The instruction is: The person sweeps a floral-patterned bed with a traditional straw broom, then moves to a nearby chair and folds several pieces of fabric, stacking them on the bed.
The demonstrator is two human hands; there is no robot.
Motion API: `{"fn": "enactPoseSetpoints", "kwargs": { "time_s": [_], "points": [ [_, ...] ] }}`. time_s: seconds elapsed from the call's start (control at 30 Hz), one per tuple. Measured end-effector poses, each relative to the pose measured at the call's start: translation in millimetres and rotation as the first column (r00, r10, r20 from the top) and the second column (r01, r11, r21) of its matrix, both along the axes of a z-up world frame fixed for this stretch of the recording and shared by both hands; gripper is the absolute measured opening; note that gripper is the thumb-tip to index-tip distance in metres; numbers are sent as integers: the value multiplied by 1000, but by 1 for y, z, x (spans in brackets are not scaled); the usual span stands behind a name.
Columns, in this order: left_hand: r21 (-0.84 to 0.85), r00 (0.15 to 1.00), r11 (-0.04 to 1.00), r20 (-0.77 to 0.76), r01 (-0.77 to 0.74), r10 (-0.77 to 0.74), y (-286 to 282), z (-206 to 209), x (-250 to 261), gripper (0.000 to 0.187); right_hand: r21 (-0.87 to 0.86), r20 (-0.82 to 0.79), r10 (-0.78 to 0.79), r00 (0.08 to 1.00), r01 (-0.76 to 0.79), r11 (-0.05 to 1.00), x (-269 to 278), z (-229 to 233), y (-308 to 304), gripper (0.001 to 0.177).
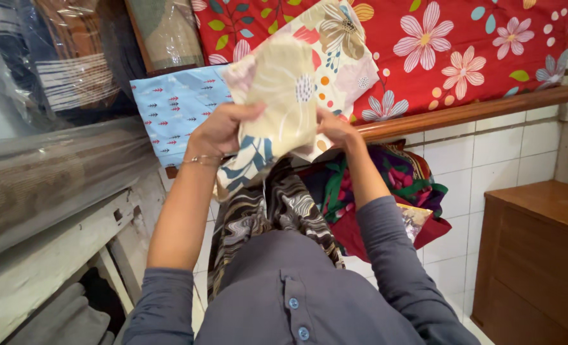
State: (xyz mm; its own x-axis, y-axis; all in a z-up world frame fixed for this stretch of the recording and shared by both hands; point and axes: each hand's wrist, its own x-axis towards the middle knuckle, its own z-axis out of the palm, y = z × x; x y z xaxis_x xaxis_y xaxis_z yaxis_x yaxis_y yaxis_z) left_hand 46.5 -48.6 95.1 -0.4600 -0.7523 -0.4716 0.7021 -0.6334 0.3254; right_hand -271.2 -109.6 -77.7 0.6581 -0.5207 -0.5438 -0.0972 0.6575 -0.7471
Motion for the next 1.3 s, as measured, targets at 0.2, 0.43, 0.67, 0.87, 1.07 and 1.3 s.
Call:
{"fn": "enactPoseSetpoints", "kwargs": {
  "time_s": [0.2, 0.43, 0.67, 0.87, 1.07, 1.3],
  "points": [
    [-224, 898, 878, -231, -423, 374, -5, -16, 21, 91, 403, 233, -436, 869, 322, 857, -15, 40, 38, 96],
    [87, 990, 988, 81, -126, 120, 59, -111, 12, 63, -95, -155, -258, 954, 246, 965, -83, 79, -24, 66],
    [-206, 755, 963, 600, -176, 266, -24, -95, -6, 41, -298, -479, -197, 856, 53, 953, -100, 119, -147, 32],
    [-243, 617, 924, 689, -297, 380, -63, -73, -19, 44, -372, -17, -390, 921, 357, 857, -112, 138, -221, 12],
    [-150, 413, 912, 856, -381, 313, -14, -218, -81, 37, -646, -401, -353, 845, 12, 763, -134, 3, -224, 44],
    [217, 244, 874, 963, -435, -117, 77, -381, -155, 45, -778, -625, -605, 494, -335, 532, -176, -185, -148, 68]
  ]
}}
